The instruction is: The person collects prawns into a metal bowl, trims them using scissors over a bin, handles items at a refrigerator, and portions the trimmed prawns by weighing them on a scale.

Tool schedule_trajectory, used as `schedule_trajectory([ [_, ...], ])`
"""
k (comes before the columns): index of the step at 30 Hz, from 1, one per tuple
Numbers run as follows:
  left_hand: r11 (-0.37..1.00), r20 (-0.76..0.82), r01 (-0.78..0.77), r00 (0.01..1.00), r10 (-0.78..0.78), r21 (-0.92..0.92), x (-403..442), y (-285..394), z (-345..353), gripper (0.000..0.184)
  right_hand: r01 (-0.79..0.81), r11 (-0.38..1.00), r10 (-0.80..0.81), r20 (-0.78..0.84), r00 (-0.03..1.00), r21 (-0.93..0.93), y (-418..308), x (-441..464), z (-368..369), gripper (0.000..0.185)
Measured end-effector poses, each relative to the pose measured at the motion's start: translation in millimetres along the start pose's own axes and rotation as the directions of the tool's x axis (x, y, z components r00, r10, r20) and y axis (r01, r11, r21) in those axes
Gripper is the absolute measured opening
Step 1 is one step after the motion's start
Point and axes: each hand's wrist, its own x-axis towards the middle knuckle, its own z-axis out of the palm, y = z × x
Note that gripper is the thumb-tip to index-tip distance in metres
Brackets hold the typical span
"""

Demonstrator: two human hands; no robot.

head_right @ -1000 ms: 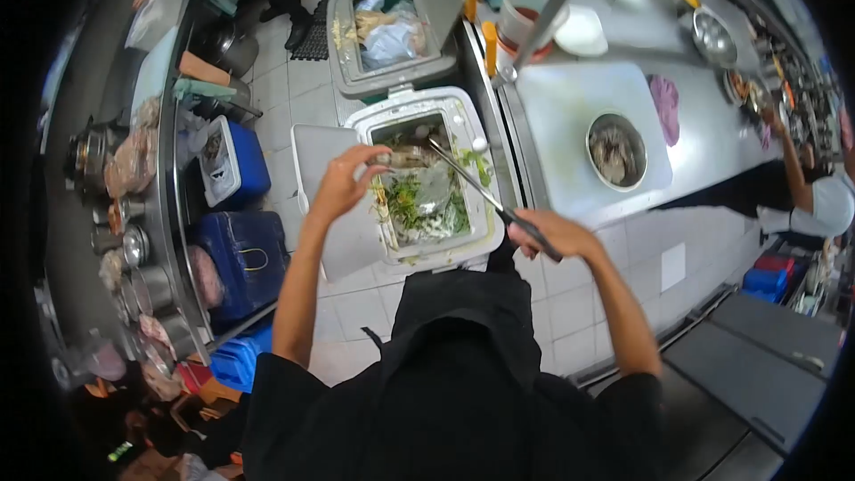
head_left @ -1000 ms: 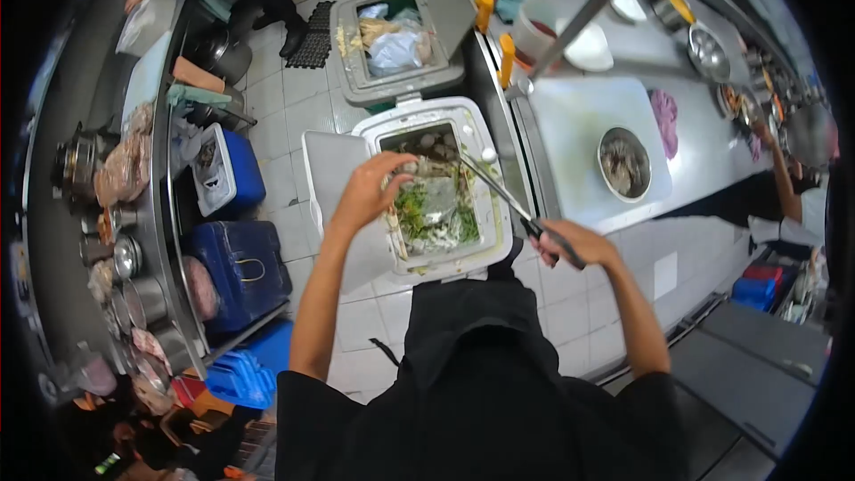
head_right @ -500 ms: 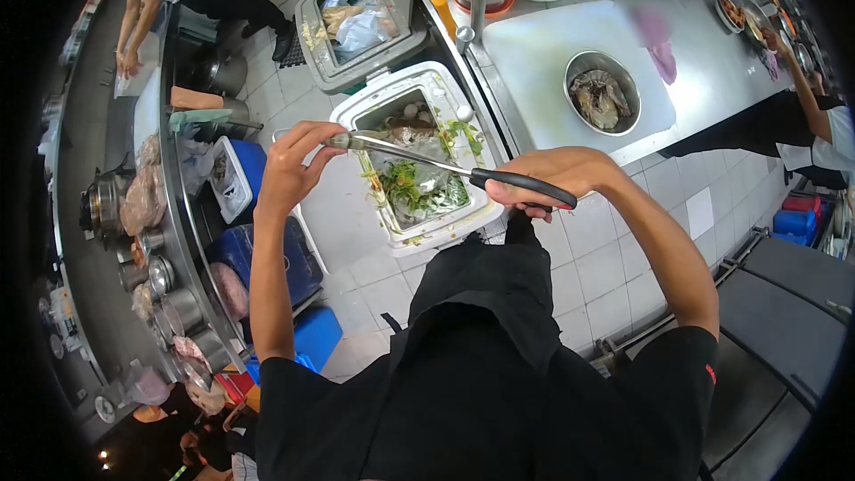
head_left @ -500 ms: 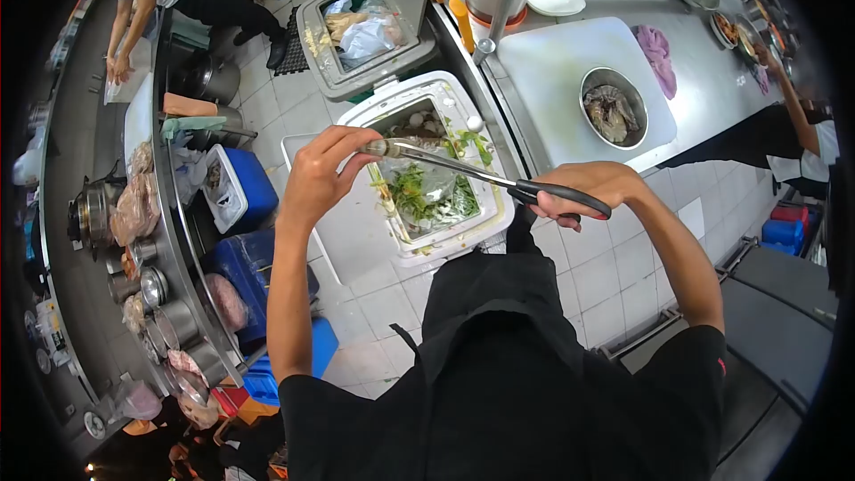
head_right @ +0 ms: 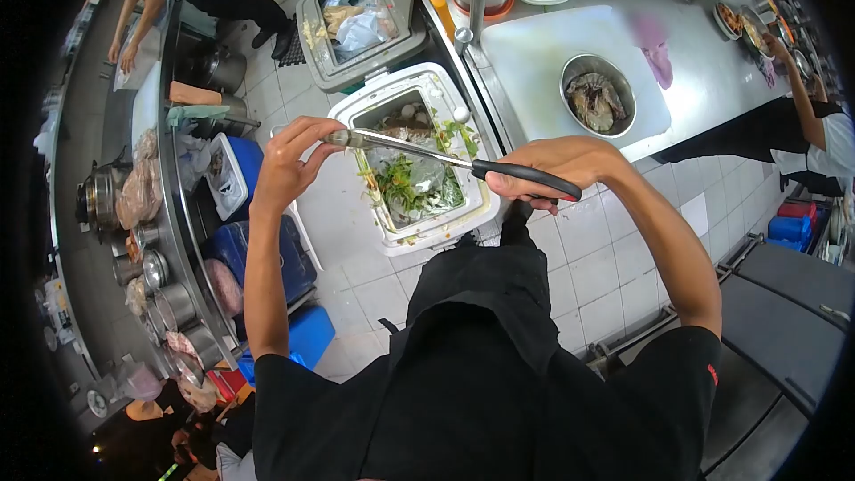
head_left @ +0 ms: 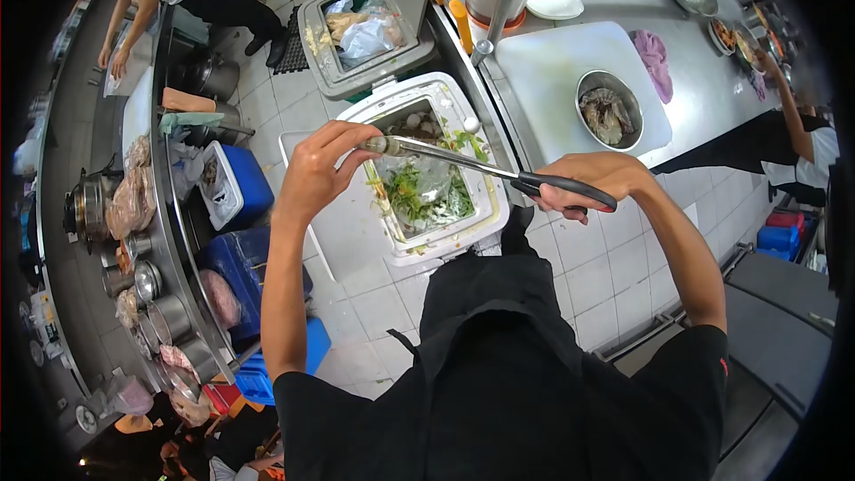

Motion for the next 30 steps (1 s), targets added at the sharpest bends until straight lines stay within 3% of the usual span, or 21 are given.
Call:
schedule_trajectory([
  [9, 0.999, -0.004, -0.005, 1.000, 0.005, -0.040, -1.7, 0.0, -5.9, 0.029, 0.006, 1.000, -0.006, -0.015, 1.000, 0.007, -9.2, 3.8, -1.8, 0.068],
  [14, 0.973, 0.001, 0.050, 0.999, -0.051, -0.227, -9.2, -3.6, -8.8, 0.032, -0.022, 0.994, 0.025, -0.022, 0.999, 0.104, -3.2, 9.0, 3.4, 0.073],
  [18, 0.967, 0.007, 0.027, 1.000, -0.026, -0.252, -10.5, -4.5, -13.3, 0.033, 0.031, 0.993, -0.023, -0.076, 0.997, 0.113, -2.5, 17.6, 7.7, 0.061],
  [22, 0.964, 0.052, 0.029, 0.999, -0.015, -0.265, -8.4, -4.6, -20.2, 0.033, -0.059, 0.989, 0.072, -0.090, 0.993, 0.139, -19.2, 23.1, 12.8, 0.059],
  [24, 0.964, 0.062, 0.027, 0.998, -0.011, -0.264, -7.8, -7.5, -22.4, 0.033, -0.096, 0.995, 0.095, -0.107, 0.990, -0.003, -31.5, 23.3, 13.7, 0.043],
  [25, 0.965, 0.102, 0.025, 0.995, 0.002, -0.262, -6.6, -9.6, -23.0, 0.033, -0.005, 0.988, -0.014, -0.121, 0.993, -0.153, -23.8, 26.8, 15.5, 0.046],
  [28, 0.964, 0.124, 0.033, 0.992, 0.000, -0.263, -8.7, -11.7, -22.2, 0.033, -0.057, 0.994, 0.042, -0.149, 0.988, -0.097, -35.1, 28.2, 18.1, 0.062],
  [30, 0.964, 0.108, 0.041, 0.994, -0.013, -0.264, -7.7, -13.1, -21.2, 0.033, -0.095, 0.994, 0.085, -0.172, 0.981, -0.052, -40.0, 28.9, 21.4, 0.063],
])
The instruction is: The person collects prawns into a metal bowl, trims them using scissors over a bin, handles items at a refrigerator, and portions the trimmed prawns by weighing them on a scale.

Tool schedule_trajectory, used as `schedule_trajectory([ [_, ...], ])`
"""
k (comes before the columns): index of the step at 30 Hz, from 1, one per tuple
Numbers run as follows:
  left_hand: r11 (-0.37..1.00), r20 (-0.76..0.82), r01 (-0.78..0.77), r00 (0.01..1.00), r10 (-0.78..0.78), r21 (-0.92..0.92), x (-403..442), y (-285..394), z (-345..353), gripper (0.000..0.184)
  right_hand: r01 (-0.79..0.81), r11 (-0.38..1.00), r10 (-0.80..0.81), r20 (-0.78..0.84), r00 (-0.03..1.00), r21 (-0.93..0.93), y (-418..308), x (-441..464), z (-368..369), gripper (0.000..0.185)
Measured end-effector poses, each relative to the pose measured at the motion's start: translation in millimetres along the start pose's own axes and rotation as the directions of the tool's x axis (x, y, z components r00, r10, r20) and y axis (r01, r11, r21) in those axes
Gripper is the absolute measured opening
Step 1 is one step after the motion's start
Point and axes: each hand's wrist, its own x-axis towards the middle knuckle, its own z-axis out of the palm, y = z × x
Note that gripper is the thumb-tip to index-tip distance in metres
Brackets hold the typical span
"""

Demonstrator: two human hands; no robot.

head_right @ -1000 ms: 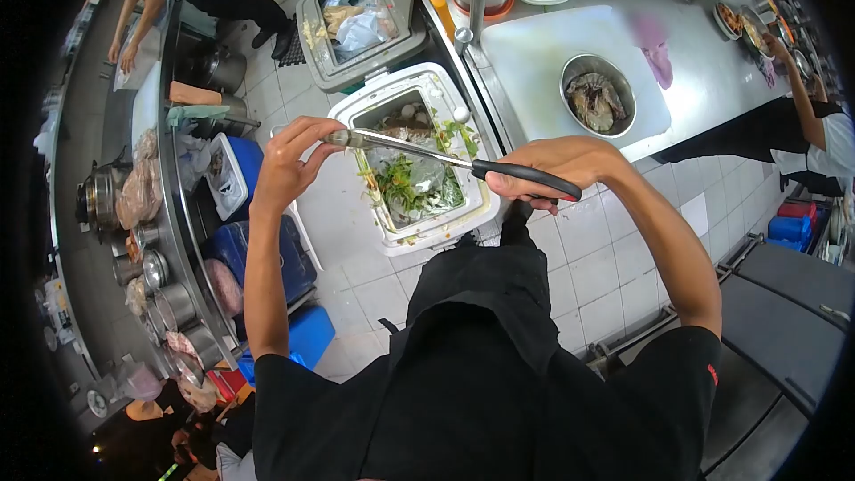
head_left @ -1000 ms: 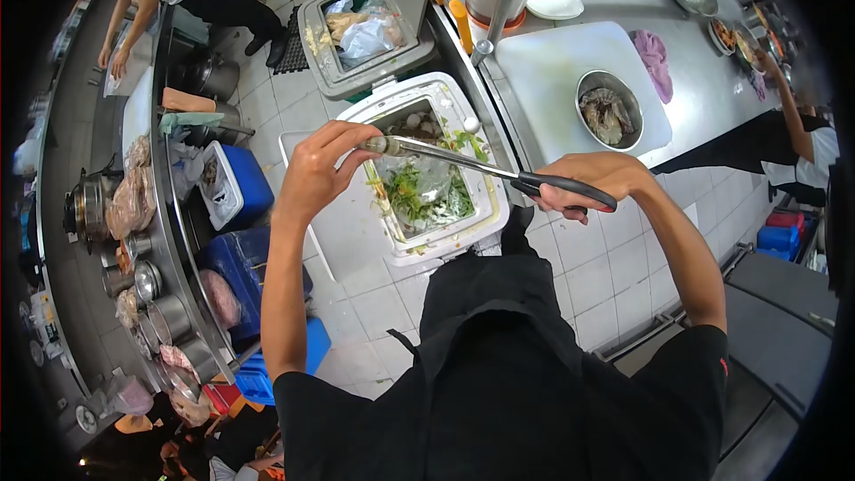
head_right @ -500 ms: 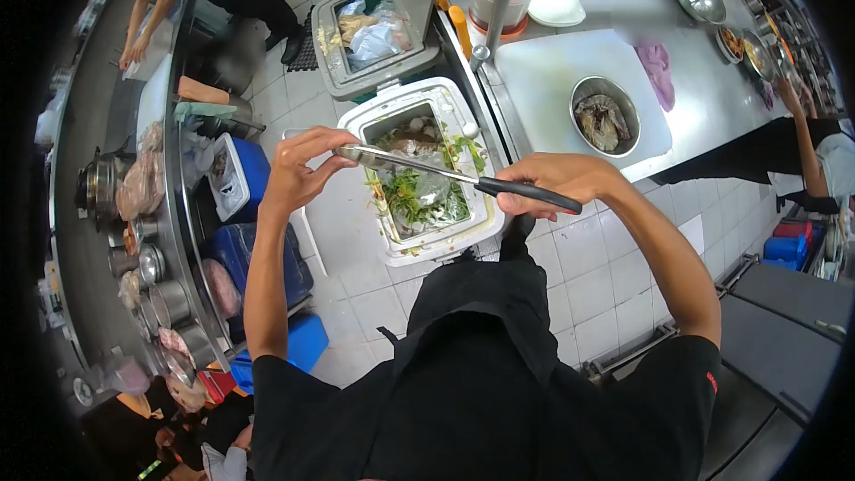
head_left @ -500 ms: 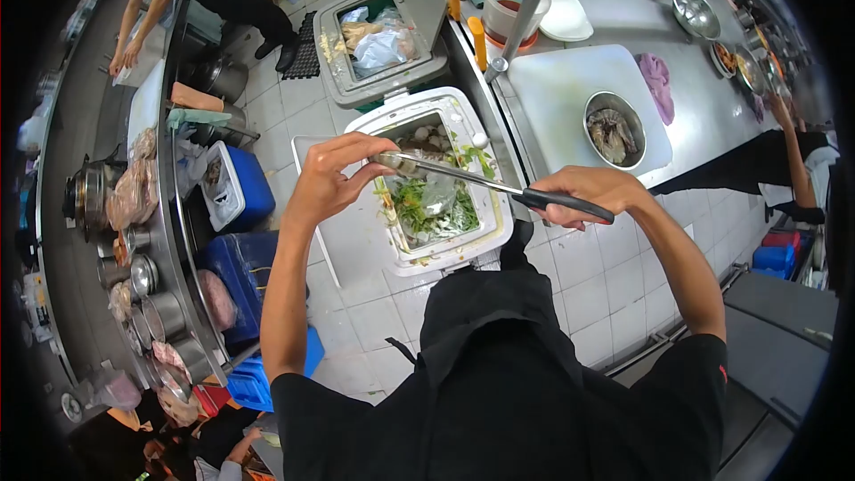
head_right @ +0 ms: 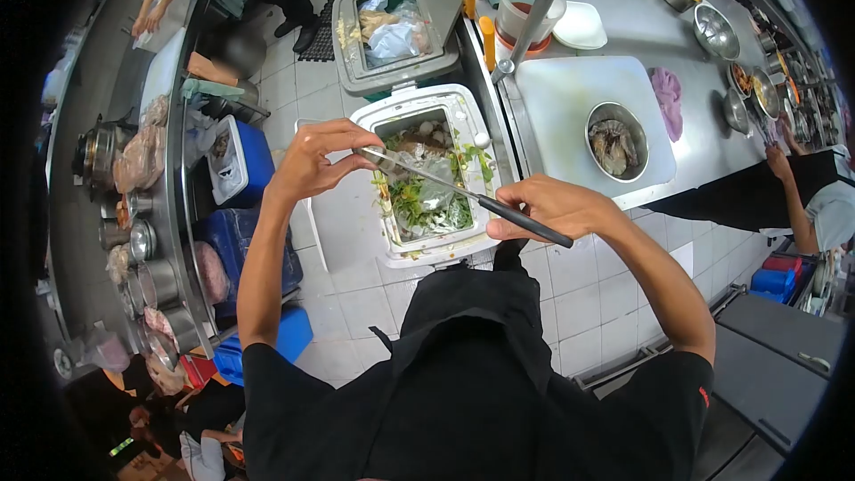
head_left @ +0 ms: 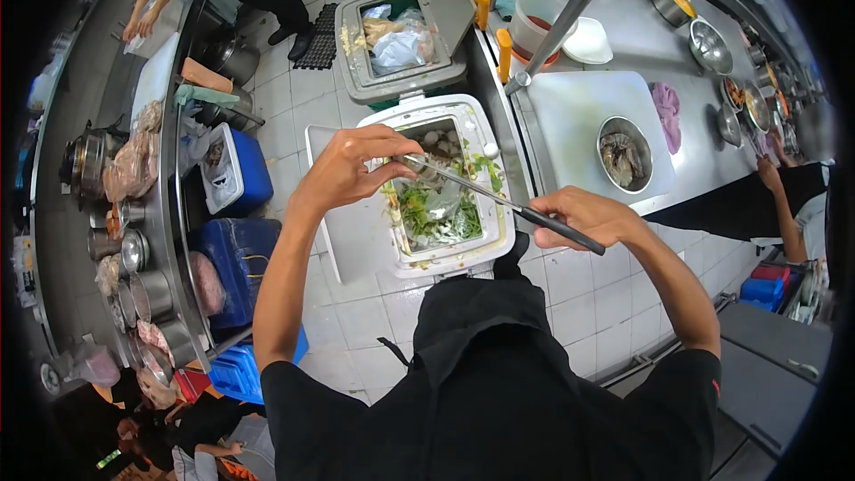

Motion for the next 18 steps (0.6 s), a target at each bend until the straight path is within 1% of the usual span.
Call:
schedule_trajectory([
  [1, 1.000, -0.023, -0.017, 1.000, 0.017, -0.009, 0.4, -0.5, 0.4, 0.033, -0.044, 0.998, 0.045, -0.019, 0.999, 0.043, -1.8, 0.3, 0.9, 0.063],
  [3, 0.999, -0.048, -0.035, 0.998, 0.034, -0.019, 0.8, 0.7, 0.1, 0.033, -0.063, 0.998, 0.063, -0.038, 0.997, 0.016, -1.6, 3.2, 2.4, 0.064],
  [5, 0.999, -0.021, 0.041, 0.999, -0.041, -0.028, 1.6, 5.4, -3.2, 0.034, -0.082, 0.997, 0.081, -0.054, 0.995, -0.013, -3.2, 4.8, 3.0, 0.064],
  [6, 0.999, -0.024, 0.042, 0.999, -0.043, -0.029, 1.1, 3.8, -4.0, 0.034, -0.067, 0.998, 0.067, -0.076, 0.995, 0.012, -4.6, 4.9, 3.7, 0.063],
  [8, 0.990, -0.038, 0.040, 0.998, -0.046, -0.138, 0.1, -2.4, -5.6, 0.034, -0.052, 0.998, 0.055, -0.098, 0.994, 0.033, -3.8, 5.9, 4.9, 0.063],
  [9, 0.990, -0.041, 0.040, 0.998, -0.046, -0.137, -5.3, -9.6, -1.7, 0.034, -0.031, 0.997, 0.038, -0.096, 0.995, 0.072, 0.5, 8.3, 6.8, 0.056],
  [10, 0.976, -0.060, 0.073, 0.994, -0.087, -0.205, -11.0, -19.0, 3.4, 0.033, -0.008, 0.994, 0.019, -0.099, 0.995, 0.109, 2.4, 10.3, 6.2, 0.049],
  [11, 0.956, -0.075, 0.107, 0.988, -0.132, -0.273, -16.2, -27.4, 6.7, 0.032, -0.006, 0.994, 0.016, -0.100, 0.995, 0.107, 2.2, 11.1, 5.5, 0.049],
  [13, 0.960, -0.078, 0.108, 0.988, -0.133, -0.259, -16.9, -24.8, 4.3, 0.032, -0.049, 0.983, 0.063, -0.073, 0.995, 0.178, 2.2, 13.1, 6.3, 0.049],
  [17, 0.957, -0.081, 0.124, 0.985, -0.150, -0.263, -18.5, -26.2, -0.3, 0.030, -0.068, 0.987, 0.082, -0.089, 0.993, 0.147, -2.2, 13.7, 6.1, 0.052],
  [18, 0.957, -0.082, 0.125, 0.985, -0.151, -0.261, -18.8, -24.8, -2.3, 0.030, -0.056, 0.991, 0.066, -0.080, 0.995, 0.124, -3.4, 13.5, 6.8, 0.045],
])
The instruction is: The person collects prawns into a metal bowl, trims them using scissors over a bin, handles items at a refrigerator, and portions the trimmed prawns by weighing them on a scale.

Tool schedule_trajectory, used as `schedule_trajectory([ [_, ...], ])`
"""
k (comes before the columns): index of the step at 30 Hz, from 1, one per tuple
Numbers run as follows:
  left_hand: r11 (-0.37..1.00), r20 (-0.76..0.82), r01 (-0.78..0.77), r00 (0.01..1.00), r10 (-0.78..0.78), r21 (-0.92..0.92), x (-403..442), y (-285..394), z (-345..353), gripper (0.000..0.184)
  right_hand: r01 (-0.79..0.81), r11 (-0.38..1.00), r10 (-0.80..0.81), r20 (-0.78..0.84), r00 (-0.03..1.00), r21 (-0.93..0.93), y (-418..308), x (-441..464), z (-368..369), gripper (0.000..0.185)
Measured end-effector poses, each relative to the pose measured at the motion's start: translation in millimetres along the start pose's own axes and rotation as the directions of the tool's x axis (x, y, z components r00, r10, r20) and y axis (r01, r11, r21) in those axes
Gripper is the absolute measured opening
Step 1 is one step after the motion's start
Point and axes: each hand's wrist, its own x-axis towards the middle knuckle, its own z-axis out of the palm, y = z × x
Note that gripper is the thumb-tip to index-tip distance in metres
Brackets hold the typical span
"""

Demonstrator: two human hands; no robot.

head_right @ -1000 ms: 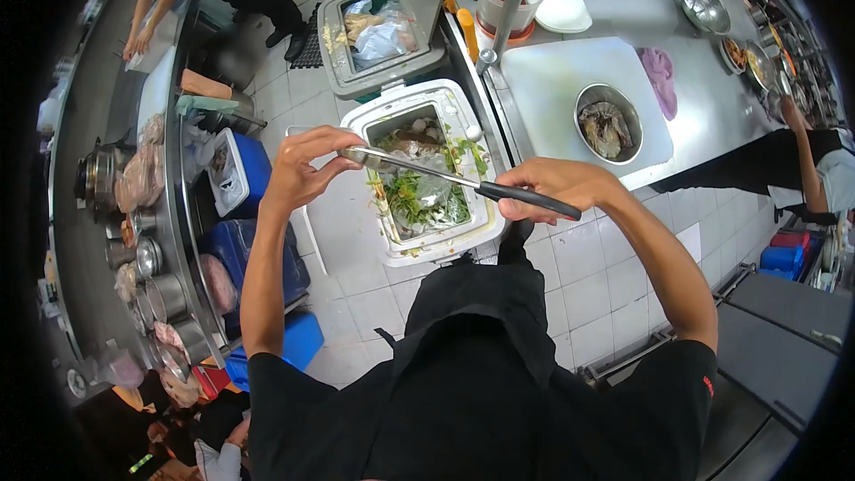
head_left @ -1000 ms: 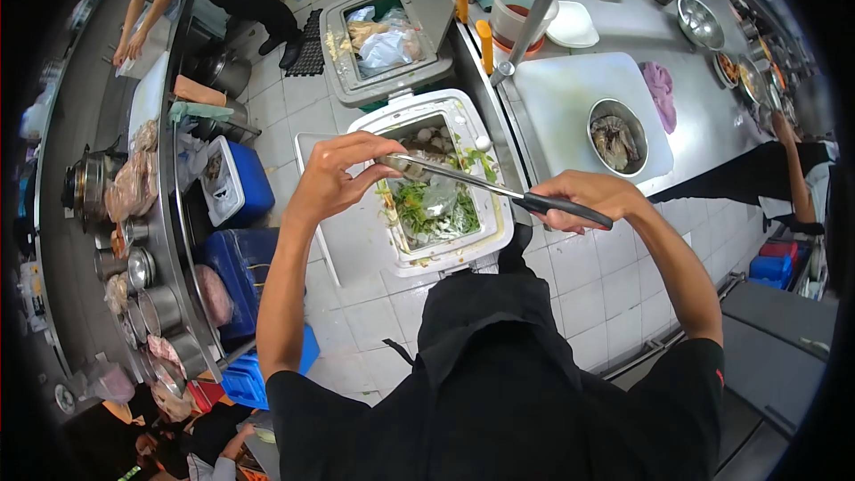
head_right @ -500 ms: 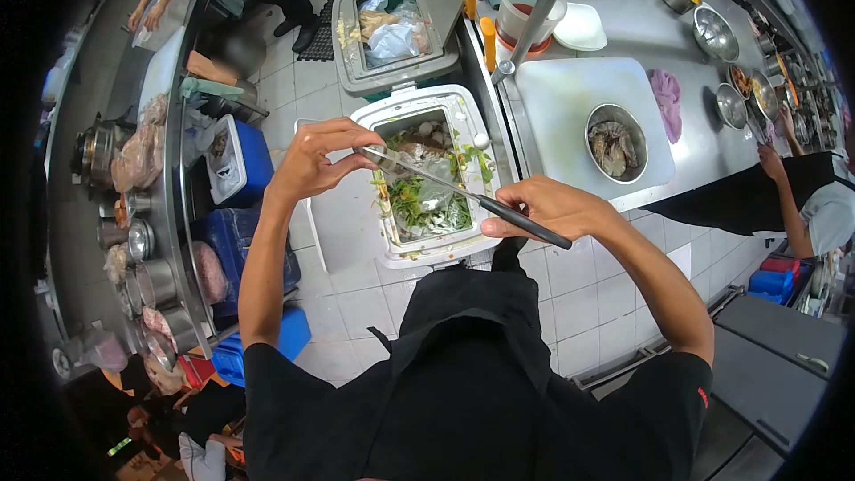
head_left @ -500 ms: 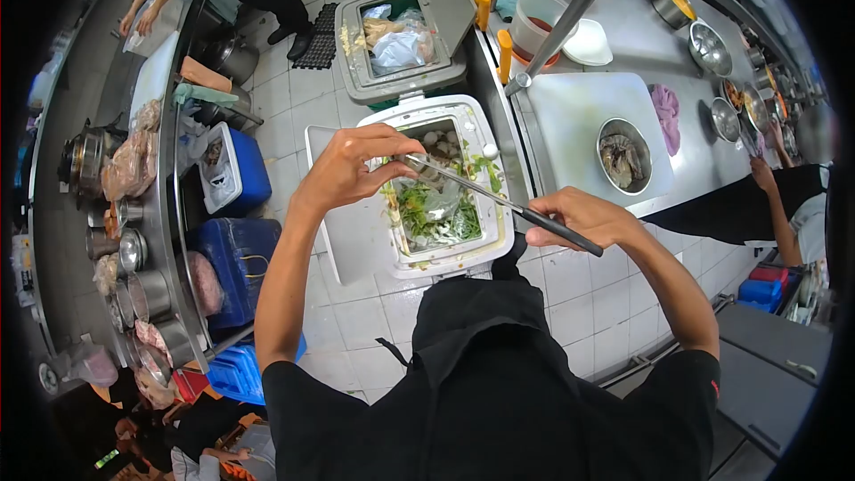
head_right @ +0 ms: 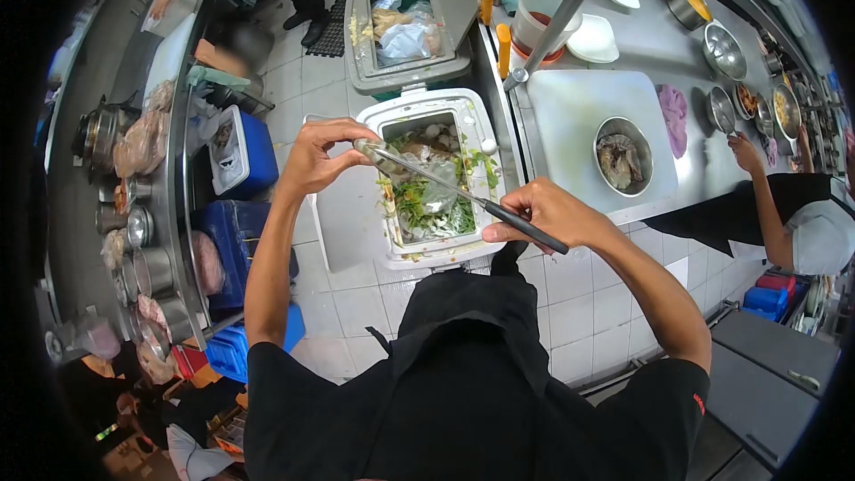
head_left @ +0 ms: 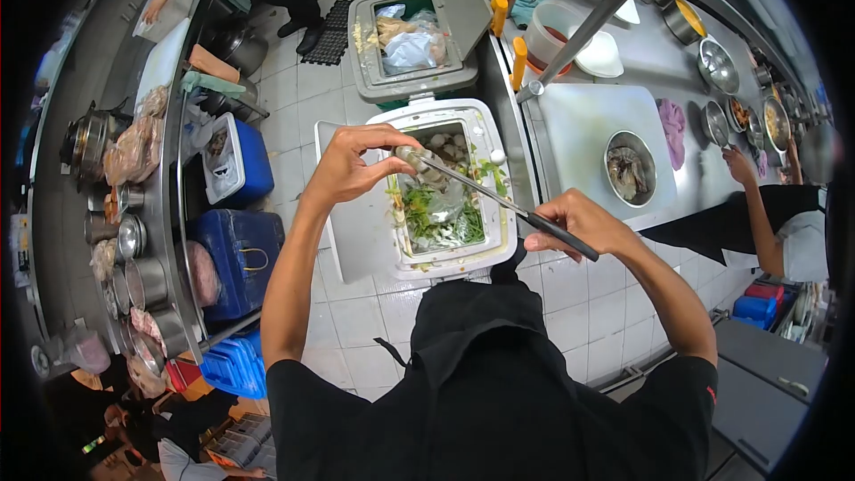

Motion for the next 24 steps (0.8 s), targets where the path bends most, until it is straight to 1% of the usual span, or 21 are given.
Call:
schedule_trajectory([
  [1, 1.000, 0.012, 0.000, 1.000, 0.000, 0.001, 0.5, 3.4, -1.8, 0.030, 0.014, 1.000, -0.013, 0.011, 1.000, -0.024, -0.8, -0.3, 0.0, 0.038],
  [2, 1.000, 0.024, -0.001, 1.000, 0.000, 0.003, 1.4, 6.8, -3.9, 0.030, 0.015, 1.000, -0.015, 0.011, 1.000, -0.027, 3.7, 1.1, -1.5, 0.038],
  [3, 1.000, 0.023, 0.000, 1.000, 0.000, 0.003, 1.9, 9.1, -5.8, 0.030, 0.021, 0.998, -0.025, 0.059, 0.998, 0.057, 11.9, 2.7, -2.7, 0.030],
  [4, 0.998, 0.037, -0.017, 0.999, 0.015, 0.053, 3.2, 11.2, -8.0, 0.030, 0.023, 0.990, -0.038, 0.106, 0.994, 0.137, 16.8, 3.0, -4.4, 0.022],
  [5, 0.994, 0.048, -0.035, 0.998, 0.030, 0.102, 4.4, 13.8, -10.2, 0.031, 0.024, 0.991, -0.039, 0.108, 0.993, 0.130, 18.4, 1.7, -5.9, 0.022],
  [6, 0.994, 0.044, -0.034, 0.999, 0.030, 0.103, 4.8, 17.1, -10.9, 0.031, 0.015, 0.988, -0.036, 0.137, 0.990, 0.153, 18.3, -0.8, -5.1, 0.019],
  [7, 0.988, 0.055, -0.065, 0.997, 0.058, 0.143, 6.4, 20.6, -11.4, 0.032, 0.006, 0.984, -0.035, 0.164, 0.986, 0.178, 17.9, -2.2, -4.6, 0.017],
  [8, 0.979, 0.069, -0.096, 0.994, 0.084, 0.182, 7.5, 23.8, -11.6, 0.033, 0.006, 0.984, -0.036, 0.164, 0.986, 0.179, 16.9, -2.5, -4.0, 0.017],
  [10, 0.975, 0.077, -0.104, 0.993, 0.091, 0.196, 10.1, 29.9, -12.6, 0.033, -0.006, 0.989, -0.016, 0.151, 0.988, 0.145, 14.2, -3.6, -3.5, 0.026],
  [14, 0.974, 0.086, -0.097, 0.993, 0.081, 0.205, 11.4, 40.8, -14.9, 0.034, 0.016, 0.989, -0.038, 0.145, 0.989, 0.149, 13.2, -9.9, -2.3, 0.030],
  [16, 0.972, 0.088, -0.108, 0.992, 0.092, 0.211, 11.9, 43.1, -15.0, 0.034, 0.142, 0.985, -0.151, 0.093, 0.984, 0.099, 16.4, -14.2, -2.4, 0.041],
  [17, 0.969, 0.090, -0.119, 0.991, 0.102, 0.215, 12.0, 44.5, -14.9, 0.035, 0.143, 0.985, -0.152, 0.092, 0.984, 0.100, 13.6, -16.2, -2.3, 0.041],
  [19, 0.962, 0.098, -0.135, 0.989, 0.114, 0.239, 12.0, 49.8, -14.1, 0.036, 0.052, 0.998, -0.054, 0.089, 0.995, 0.023, 5.9, -20.9, -3.2, 0.032],
  [21, 0.954, 0.108, -0.150, 0.986, 0.125, 0.259, 11.1, 51.7, -11.9, 0.037, 0.057, 0.998, -0.059, 0.083, 0.995, 0.024, 8.3, -22.7, -2.1, 0.031],
  [23, 0.951, 0.099, -0.161, 0.985, 0.140, 0.262, 8.7, 51.2, -10.0, 0.030, 0.061, 0.998, -0.063, 0.079, 0.995, 0.024, 8.5, -25.0, 0.0, 0.030],
  [24, 0.951, 0.101, -0.164, 0.985, 0.142, 0.263, 9.3, 54.1, -9.2, 0.030, 0.064, 0.998, -0.064, 0.071, 0.995, -0.004, 6.1, -25.7, 1.1, 0.029],
])
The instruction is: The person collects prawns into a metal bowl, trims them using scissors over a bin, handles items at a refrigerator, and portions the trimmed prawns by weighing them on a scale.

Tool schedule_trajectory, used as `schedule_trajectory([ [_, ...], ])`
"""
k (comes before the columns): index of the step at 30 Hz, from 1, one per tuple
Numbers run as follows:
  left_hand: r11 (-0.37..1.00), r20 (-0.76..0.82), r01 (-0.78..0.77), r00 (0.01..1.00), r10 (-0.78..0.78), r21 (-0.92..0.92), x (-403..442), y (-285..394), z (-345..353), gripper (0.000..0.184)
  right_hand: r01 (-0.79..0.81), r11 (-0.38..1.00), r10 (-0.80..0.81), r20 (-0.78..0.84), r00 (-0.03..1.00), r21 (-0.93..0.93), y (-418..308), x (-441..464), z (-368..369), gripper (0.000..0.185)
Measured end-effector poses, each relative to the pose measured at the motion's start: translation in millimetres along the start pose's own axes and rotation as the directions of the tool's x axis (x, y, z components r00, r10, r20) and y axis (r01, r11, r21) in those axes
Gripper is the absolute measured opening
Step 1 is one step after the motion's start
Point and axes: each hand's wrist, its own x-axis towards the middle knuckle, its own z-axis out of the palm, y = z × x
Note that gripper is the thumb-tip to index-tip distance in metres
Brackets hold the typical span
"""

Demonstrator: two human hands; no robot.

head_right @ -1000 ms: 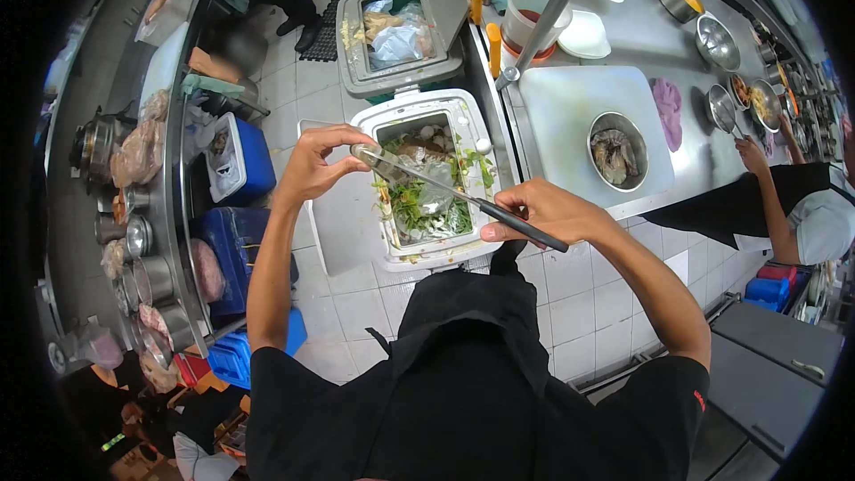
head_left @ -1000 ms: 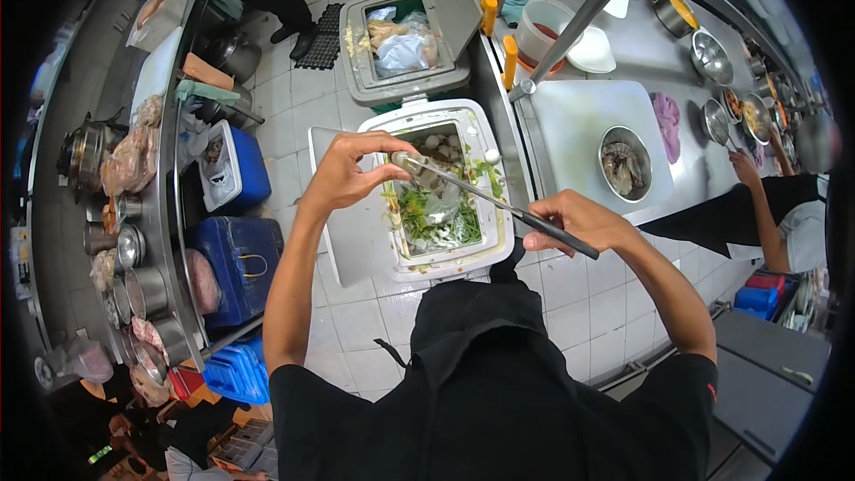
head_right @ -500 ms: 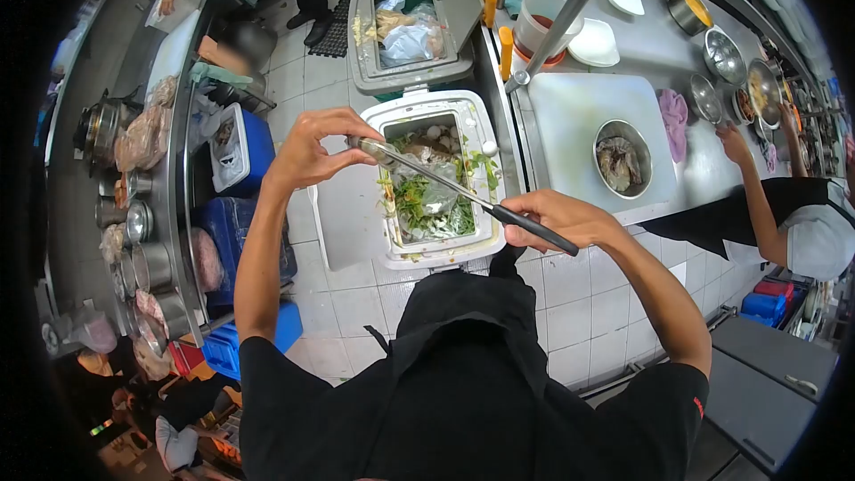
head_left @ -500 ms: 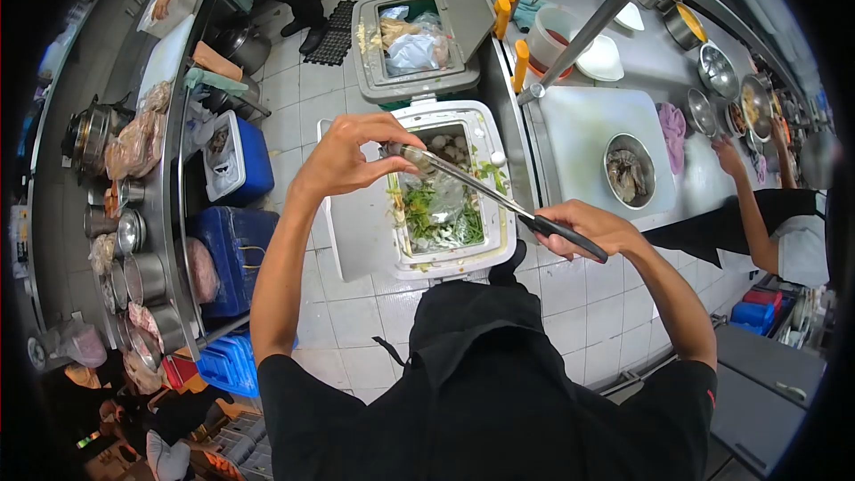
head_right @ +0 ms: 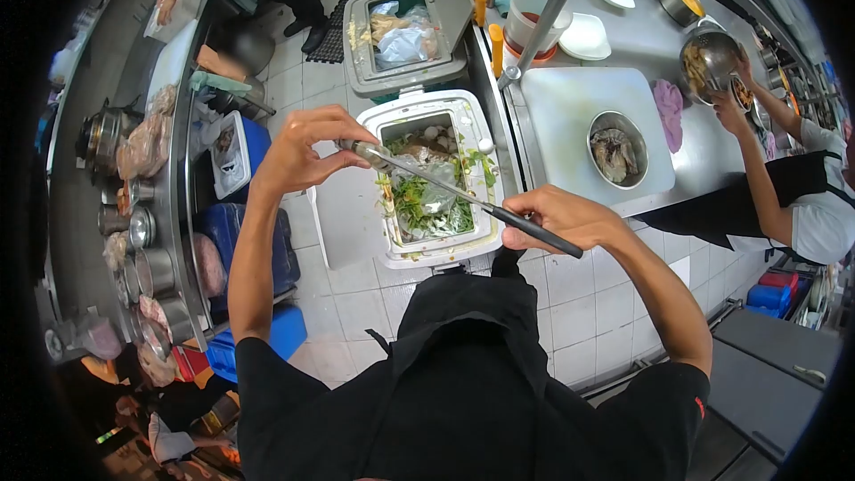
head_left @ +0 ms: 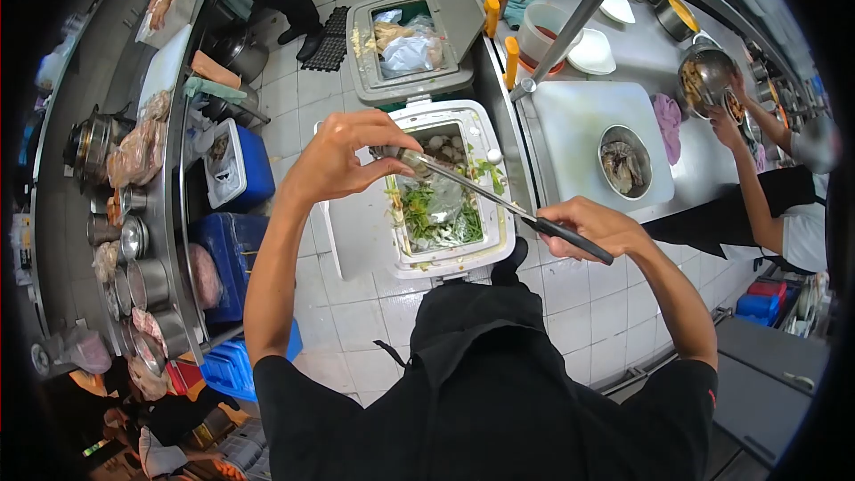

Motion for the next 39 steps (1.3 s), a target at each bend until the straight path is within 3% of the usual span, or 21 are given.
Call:
schedule_trajectory([
  [2, 0.996, 0.041, -0.075, 0.996, 0.073, 0.049, 3.1, 7.9, 0.8, 0.036, 0.001, 1.000, -0.001, -0.009, 1.000, -0.029, -1.4, 1.2, 3.0, 0.029],
  [5, 1.000, 0.044, -0.023, 0.999, 0.023, -0.003, 4.7, 12.5, 6.0, 0.035, 0.062, 0.997, -0.062, 0.004, 0.998, -0.048, -0.7, 5.1, 7.4, 0.029],
  [8, 1.000, 0.081, -0.021, 0.996, 0.022, -0.013, 7.6, 10.9, 3.0, 0.030, 0.069, 0.996, -0.069, -0.006, 0.998, 0.054, -2.9, 2.9, 13.3, 0.032],
  [11, 0.991, 0.074, 0.078, 0.995, -0.070, -0.113, 0.6, 7.1, -2.9, 0.028, 0.085, 0.992, -0.082, -0.039, 0.996, 0.093, 4.0, 3.2, 18.2, 0.040],
  [13, 0.996, 0.051, 0.048, 0.998, -0.044, -0.079, -1.0, 7.7, -2.8, 0.028, 0.092, 0.987, -0.088, -0.032, 0.996, 0.131, 7.5, 3.8, 22.8, 0.048],
  [17, 0.998, -0.012, -0.014, 1.000, 0.013, -0.054, -4.9, 7.5, -0.7, 0.028, 0.058, 0.994, -0.054, -0.050, 0.997, 0.088, 4.9, 1.0, 27.5, 0.046],
  [20, 0.996, -0.037, 0.013, 0.999, -0.016, -0.092, -6.8, 7.5, -1.8, 0.027, 0.044, 0.981, -0.039, -0.030, 0.999, 0.189, 9.6, 2.2, 35.5, 0.051],
  [26, 0.994, -0.078, -0.007, 0.997, -0.002, -0.113, -11.3, 1.0, 5.9, 0.030, 0.205, 0.944, -0.202, -0.036, 0.979, 0.259, 26.0, 9.1, 39.2, 0.054],
  [32, 0.989, -0.107, -0.029, 0.994, 0.013, -0.143, -10.3, 1.6, 7.5, 0.032, 0.167, 0.952, -0.161, -0.042, 0.986, 0.256, 16.4, 4.8, 40.1, 0.052],
  [37, 0.988, -0.100, -0.032, 0.995, 0.016, -0.154, -6.5, 2.1, 3.8, 0.031, -0.031, 0.989, 0.042, -0.078, 0.996, 0.146, -8.5, -3.3, 37.1, 0.047],
  [39, 0.989, -0.083, -0.027, 0.996, 0.015, -0.145, -6.5, 3.2, 1.5, 0.028, -0.014, 0.989, 0.025, -0.068, 0.997, 0.146, 0.1, -0.5, 33.8, 0.045],
])
